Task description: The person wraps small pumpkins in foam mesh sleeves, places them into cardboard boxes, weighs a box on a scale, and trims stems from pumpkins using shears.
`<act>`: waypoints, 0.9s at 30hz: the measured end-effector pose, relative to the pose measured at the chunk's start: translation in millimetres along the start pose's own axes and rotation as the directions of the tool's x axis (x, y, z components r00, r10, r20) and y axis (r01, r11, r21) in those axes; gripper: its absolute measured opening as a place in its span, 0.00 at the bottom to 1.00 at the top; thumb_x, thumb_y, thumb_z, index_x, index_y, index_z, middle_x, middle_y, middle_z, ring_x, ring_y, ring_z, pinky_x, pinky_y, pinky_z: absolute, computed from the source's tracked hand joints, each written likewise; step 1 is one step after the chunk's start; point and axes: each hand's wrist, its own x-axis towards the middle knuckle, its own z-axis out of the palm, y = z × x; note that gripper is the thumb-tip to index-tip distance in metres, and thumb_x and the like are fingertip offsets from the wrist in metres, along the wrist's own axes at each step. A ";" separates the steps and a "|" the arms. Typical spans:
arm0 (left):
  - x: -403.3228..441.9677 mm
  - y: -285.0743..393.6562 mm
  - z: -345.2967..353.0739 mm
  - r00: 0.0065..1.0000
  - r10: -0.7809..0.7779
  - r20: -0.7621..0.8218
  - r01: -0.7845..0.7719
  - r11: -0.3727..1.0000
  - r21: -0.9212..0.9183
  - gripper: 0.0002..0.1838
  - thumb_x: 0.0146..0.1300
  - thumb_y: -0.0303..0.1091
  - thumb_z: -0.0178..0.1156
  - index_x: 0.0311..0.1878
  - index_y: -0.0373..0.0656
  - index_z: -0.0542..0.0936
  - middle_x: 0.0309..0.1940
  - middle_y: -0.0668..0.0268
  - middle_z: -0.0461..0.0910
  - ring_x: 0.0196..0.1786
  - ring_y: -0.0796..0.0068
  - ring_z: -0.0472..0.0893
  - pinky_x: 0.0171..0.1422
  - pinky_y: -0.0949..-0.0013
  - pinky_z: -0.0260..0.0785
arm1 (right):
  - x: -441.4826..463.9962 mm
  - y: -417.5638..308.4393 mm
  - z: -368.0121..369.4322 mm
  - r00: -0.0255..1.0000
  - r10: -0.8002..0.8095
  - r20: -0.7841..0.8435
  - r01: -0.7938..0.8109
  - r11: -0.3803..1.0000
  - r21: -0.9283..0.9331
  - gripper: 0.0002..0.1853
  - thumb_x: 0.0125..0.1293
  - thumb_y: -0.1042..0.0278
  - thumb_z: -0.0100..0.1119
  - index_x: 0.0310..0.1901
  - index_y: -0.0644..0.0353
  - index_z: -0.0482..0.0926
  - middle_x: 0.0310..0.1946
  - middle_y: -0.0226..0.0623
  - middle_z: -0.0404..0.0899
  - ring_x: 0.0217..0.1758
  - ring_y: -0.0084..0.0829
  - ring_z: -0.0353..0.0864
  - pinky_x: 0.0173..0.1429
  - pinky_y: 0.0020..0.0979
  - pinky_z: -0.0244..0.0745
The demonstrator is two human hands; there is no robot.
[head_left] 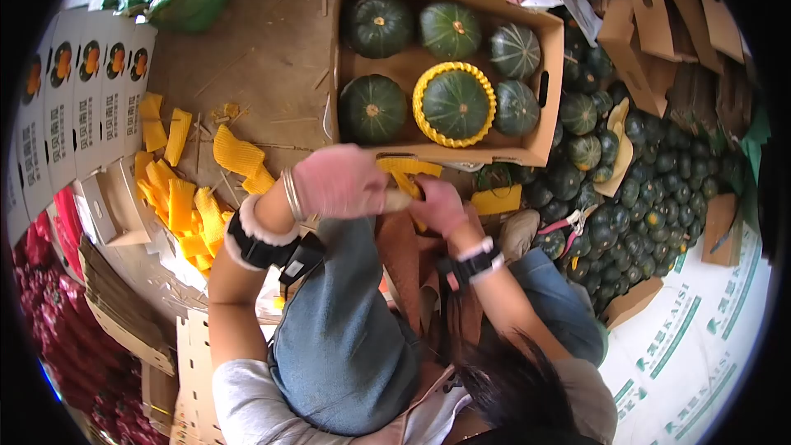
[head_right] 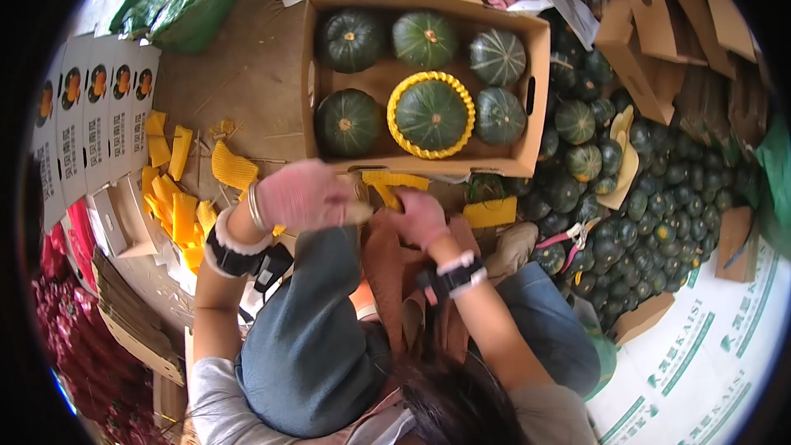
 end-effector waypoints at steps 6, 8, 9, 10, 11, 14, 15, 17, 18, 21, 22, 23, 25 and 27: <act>5.1 -8.5 21.0 0.777 0.403 -0.483 -0.598 0.713 -0.366 0.27 0.61 0.57 0.61 0.42 0.37 0.77 0.32 0.56 0.75 0.36 0.57 0.76 0.41 0.61 0.69 | -14.2 -103.1 -72.7 0.716 -0.442 -0.540 0.502 0.864 -0.041 0.19 0.42 0.75 0.72 0.35 0.60 0.73 0.36 0.42 0.72 0.35 0.44 0.76 0.36 0.37 0.74; 3.1 -3.0 15.4 0.704 0.377 -0.602 -0.598 0.771 -0.218 0.25 0.57 0.55 0.65 0.40 0.39 0.76 0.32 0.58 0.72 0.36 0.59 0.74 0.42 0.62 0.68 | -10.4 -117.7 -88.3 0.741 -0.447 -0.501 0.544 0.837 0.059 0.25 0.40 0.72 0.76 0.43 0.59 0.76 0.45 0.42 0.72 0.45 0.43 0.75 0.47 0.37 0.75; -1.6 0.7 10.8 0.651 0.368 -0.664 -0.595 0.790 -0.145 0.24 0.57 0.53 0.66 0.39 0.39 0.76 0.32 0.58 0.71 0.36 0.59 0.74 0.41 0.62 0.67 | -9.0 -116.7 -92.2 0.757 -0.453 -0.471 0.554 0.827 0.095 0.26 0.41 0.68 0.77 0.44 0.58 0.77 0.47 0.43 0.72 0.48 0.44 0.75 0.50 0.39 0.74; -3.4 3.8 8.5 0.615 0.383 -0.689 -0.623 0.772 -0.127 0.23 0.58 0.51 0.66 0.38 0.39 0.75 0.31 0.58 0.71 0.35 0.57 0.73 0.41 0.61 0.67 | -8.5 -114.2 -98.4 0.731 -0.515 -0.448 0.584 0.812 0.020 0.27 0.41 0.66 0.77 0.45 0.58 0.77 0.48 0.44 0.71 0.49 0.44 0.74 0.52 0.39 0.74; -5.7 6.7 6.6 0.580 0.398 -0.711 -0.649 0.753 -0.108 0.21 0.59 0.50 0.65 0.37 0.39 0.75 0.31 0.58 0.71 0.35 0.56 0.73 0.40 0.61 0.67 | -8.1 -112.6 -103.2 0.703 -0.572 -0.423 0.612 0.789 -0.053 0.27 0.41 0.64 0.77 0.46 0.58 0.77 0.48 0.44 0.71 0.50 0.45 0.74 0.53 0.39 0.73; -7.7 7.1 4.1 0.492 0.455 -0.742 -0.678 0.735 0.000 0.17 0.62 0.44 0.63 0.37 0.38 0.74 0.31 0.56 0.70 0.34 0.52 0.72 0.39 0.59 0.66 | -3.8 -110.6 -105.4 0.811 -0.488 -0.322 0.582 0.731 0.356 0.35 0.37 0.60 0.80 0.51 0.59 0.77 0.51 0.42 0.71 0.53 0.40 0.74 0.57 0.35 0.71; -7.1 6.2 4.5 0.468 0.474 -0.745 -0.679 0.733 0.040 0.16 0.63 0.42 0.62 0.37 0.38 0.73 0.32 0.55 0.70 0.34 0.50 0.72 0.39 0.59 0.66 | -1.7 -112.7 -104.0 0.862 -0.430 -0.267 0.502 0.654 0.566 0.37 0.38 0.59 0.80 0.52 0.61 0.76 0.52 0.40 0.71 0.53 0.35 0.74 0.57 0.33 0.71; 4.3 4.7 8.3 0.356 0.529 -0.770 -0.722 0.679 0.133 0.13 0.64 0.39 0.60 0.37 0.37 0.73 0.31 0.55 0.70 0.34 0.49 0.72 0.38 0.56 0.66 | 2.4 -116.9 -101.1 0.941 -0.303 -0.149 0.263 0.379 0.887 0.40 0.41 0.58 0.81 0.56 0.65 0.73 0.53 0.34 0.73 0.53 0.25 0.74 0.57 0.27 0.70; 3.6 7.4 8.8 0.340 0.526 -0.780 -0.719 0.679 0.145 0.13 0.64 0.39 0.60 0.37 0.37 0.73 0.31 0.55 0.70 0.34 0.49 0.72 0.38 0.56 0.66 | -0.4 -123.3 -97.3 0.961 -0.214 -0.177 0.249 0.382 0.890 0.39 0.43 0.59 0.80 0.56 0.66 0.73 0.52 0.32 0.74 0.52 0.22 0.74 0.56 0.26 0.69; -0.1 6.7 6.8 0.322 0.520 -0.791 -0.689 0.702 0.181 0.11 0.60 0.34 0.62 0.33 0.39 0.71 0.30 0.57 0.69 0.32 0.52 0.72 0.37 0.57 0.67 | 1.3 -134.1 -106.6 0.941 -0.169 -0.295 0.339 0.407 0.848 0.23 0.55 0.63 0.73 0.48 0.64 0.75 0.41 0.26 0.76 0.44 0.17 0.73 0.50 0.20 0.68; 0.5 2.1 5.1 0.327 0.532 -0.781 -0.677 0.709 0.199 0.11 0.58 0.33 0.63 0.32 0.39 0.70 0.30 0.58 0.69 0.32 0.52 0.72 0.37 0.57 0.67 | 3.7 -128.5 -104.6 0.916 -0.117 -0.384 0.390 0.485 0.783 0.21 0.57 0.63 0.72 0.46 0.63 0.73 0.40 0.27 0.75 0.43 0.18 0.72 0.49 0.21 0.68; 0.3 -0.4 4.3 0.336 0.541 -0.771 -0.664 0.717 0.214 0.11 0.56 0.32 0.64 0.32 0.39 0.70 0.30 0.58 0.69 0.32 0.53 0.72 0.36 0.58 0.67 | 4.9 -124.1 -102.7 0.880 -0.070 -0.471 0.424 0.562 0.710 0.20 0.58 0.63 0.70 0.45 0.63 0.72 0.40 0.27 0.74 0.42 0.18 0.71 0.49 0.21 0.68; -1.5 7.8 1.8 0.324 0.508 -0.798 -0.616 0.754 0.230 0.14 0.50 0.29 0.66 0.32 0.41 0.69 0.29 0.60 0.69 0.30 0.55 0.71 0.35 0.60 0.67 | 17.0 -135.4 -101.7 0.826 -0.130 -0.549 0.522 0.545 0.656 0.15 0.62 0.74 0.61 0.46 0.61 0.64 0.45 0.36 0.72 0.47 0.25 0.72 0.55 0.28 0.68; -0.2 15.3 2.6 0.356 0.380 -0.854 -0.571 0.812 0.123 0.15 0.47 0.28 0.68 0.32 0.42 0.69 0.27 0.60 0.69 0.29 0.55 0.71 0.35 0.61 0.67 | 22.1 -139.7 -96.7 0.854 0.036 -0.519 0.469 0.378 0.798 0.15 0.62 0.78 0.58 0.48 0.61 0.65 0.45 0.37 0.72 0.50 0.27 0.73 0.58 0.30 0.68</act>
